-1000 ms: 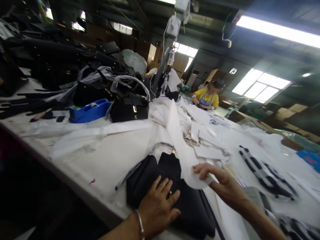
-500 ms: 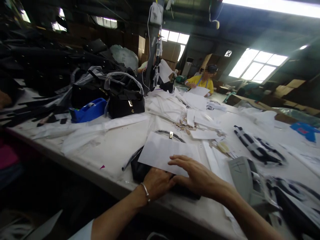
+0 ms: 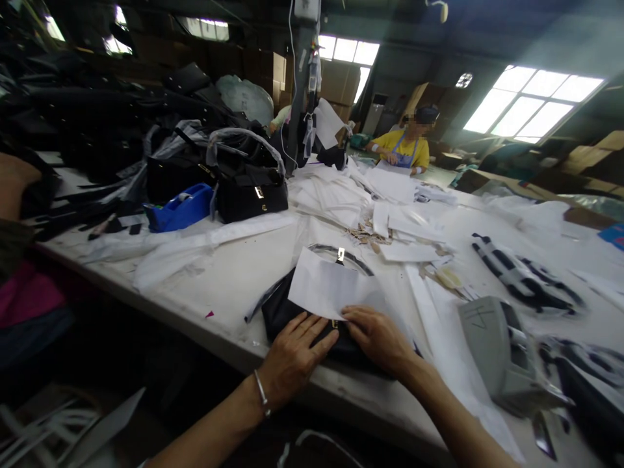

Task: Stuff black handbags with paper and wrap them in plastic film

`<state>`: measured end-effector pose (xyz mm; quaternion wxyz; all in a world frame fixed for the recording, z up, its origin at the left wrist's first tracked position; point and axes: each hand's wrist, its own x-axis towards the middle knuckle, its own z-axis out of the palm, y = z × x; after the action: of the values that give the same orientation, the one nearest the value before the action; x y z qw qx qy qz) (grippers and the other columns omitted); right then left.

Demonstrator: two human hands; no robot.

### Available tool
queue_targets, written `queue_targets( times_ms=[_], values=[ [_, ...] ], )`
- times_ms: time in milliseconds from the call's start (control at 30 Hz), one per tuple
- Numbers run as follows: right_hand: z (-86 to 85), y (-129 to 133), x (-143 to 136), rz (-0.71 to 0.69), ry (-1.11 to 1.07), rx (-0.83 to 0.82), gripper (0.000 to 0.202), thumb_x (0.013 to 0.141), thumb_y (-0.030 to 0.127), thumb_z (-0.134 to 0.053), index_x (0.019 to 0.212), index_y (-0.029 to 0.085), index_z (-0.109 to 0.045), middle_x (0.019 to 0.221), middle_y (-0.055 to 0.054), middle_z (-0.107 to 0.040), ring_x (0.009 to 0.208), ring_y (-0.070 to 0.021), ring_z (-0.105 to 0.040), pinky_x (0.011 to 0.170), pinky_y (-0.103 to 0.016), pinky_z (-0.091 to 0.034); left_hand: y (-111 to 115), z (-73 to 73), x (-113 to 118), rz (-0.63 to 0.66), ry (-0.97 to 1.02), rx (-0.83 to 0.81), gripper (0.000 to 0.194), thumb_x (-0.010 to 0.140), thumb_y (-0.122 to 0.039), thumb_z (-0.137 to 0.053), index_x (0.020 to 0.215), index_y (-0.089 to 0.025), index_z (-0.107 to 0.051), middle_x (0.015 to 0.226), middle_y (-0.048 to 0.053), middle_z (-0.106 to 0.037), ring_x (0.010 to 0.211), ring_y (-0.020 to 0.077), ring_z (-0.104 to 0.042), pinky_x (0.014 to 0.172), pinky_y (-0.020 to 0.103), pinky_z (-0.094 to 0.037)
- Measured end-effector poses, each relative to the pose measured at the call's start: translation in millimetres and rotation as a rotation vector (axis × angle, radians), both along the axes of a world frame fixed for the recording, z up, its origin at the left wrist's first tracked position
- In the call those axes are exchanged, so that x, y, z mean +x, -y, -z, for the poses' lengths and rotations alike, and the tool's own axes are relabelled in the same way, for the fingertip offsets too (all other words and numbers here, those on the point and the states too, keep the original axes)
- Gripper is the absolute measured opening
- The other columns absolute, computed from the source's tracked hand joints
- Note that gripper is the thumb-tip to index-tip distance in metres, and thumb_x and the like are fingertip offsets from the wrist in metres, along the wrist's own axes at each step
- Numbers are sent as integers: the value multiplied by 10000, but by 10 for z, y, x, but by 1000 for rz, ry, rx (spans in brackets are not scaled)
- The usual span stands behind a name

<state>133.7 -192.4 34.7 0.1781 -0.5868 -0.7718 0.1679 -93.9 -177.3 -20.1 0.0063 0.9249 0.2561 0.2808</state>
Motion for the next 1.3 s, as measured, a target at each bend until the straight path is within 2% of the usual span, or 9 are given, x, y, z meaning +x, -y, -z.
queue_targets(
  times_ms=[133,267,500,733,833,1000,1133,1200,1300],
  values=[
    [-159,91,-119,-4,139,172,251,883,164,-471,961,181,-708,1131,-95,-724,1011,-223,-681,925,-373,-538,14,55,-5,-20,66,-16,362,993,-200,-445,1332,-257,-557,1291,62,-633,1166,224,-589,1039,422,-447],
    [-287,202,-267,-35,225,181,224,853,109,-479,922,169,-684,1171,-115,-702,1051,-235,-663,909,-357,-543,0,54,18,-3,91,-10,370,983,-184,-454,1330,-247,-564,1193,70,-677,1047,222,-635,963,411,-492],
    [-78,234,-392,-4,281,118,486,820,78,-495,1284,191,-585,1327,-96,-630,1195,-250,-594,982,-421,-477,12,58,-15,21,128,-24,328,990,-192,-449,1279,-240,-597,1163,63,-689,1046,218,-634,959,400,-496],
    [80,283,-382,-9,334,194,484,864,83,-452,1320,184,-581,1384,-93,-589,1212,-247,-580,954,-422,-462,-8,58,-57,65,224,21,275,976,-142,-467,1206,-155,-617,1091,90,-704,1015,200,-653,921,356,-522],
    [187,352,-441,23,389,294,471,888,57,-416,1322,144,-579,1390,-123,-578,1214,-256,-575,949,-410,-452,15,-31,-118,134,282,43,244,961,-104,-465,1144,-136,-623,1024,87,-710,951,180,-660,890,341,-534],
    [314,425,-517,69,413,371,460,889,44,-427,1323,99,-568,1405,-169,-552,1246,-278,-550,948,-412,-445,120,-363,-145,208,362,97,225,946,-78,-464,1093,-134,-624,951,67,-714,1007,170,-646,941,334,-504],
    [299,423,-495,36,370,339,439,915,72,-419,1325,118,-569,1409,-165,-549,1253,-284,-546,942,-422,-459,39,-515,1,72,235,90,289,959,-105,-447,1218,-129,-575,1178,96,-674,1225,202,-555,1091,399,-398],
    [277,421,-475,31,336,331,454,912,63,-405,1337,115,-556,1399,-164,-559,1253,-277,-552,950,-426,-465,-56,-507,83,-11,98,-8,266,959,-122,-457,1196,-130,-577,1148,95,-675,1143,216,-594,1043,421,-433],
    [251,429,-447,59,219,320,430,917,131,-457,1335,119,-556,1355,-154,-600,1223,-267,-581,968,-429,-478,-167,-464,154,-72,-131,-145,158,963,-162,-478,1046,-161,-613,950,55,-678,905,224,-624,831,407,-508]
  ],
)
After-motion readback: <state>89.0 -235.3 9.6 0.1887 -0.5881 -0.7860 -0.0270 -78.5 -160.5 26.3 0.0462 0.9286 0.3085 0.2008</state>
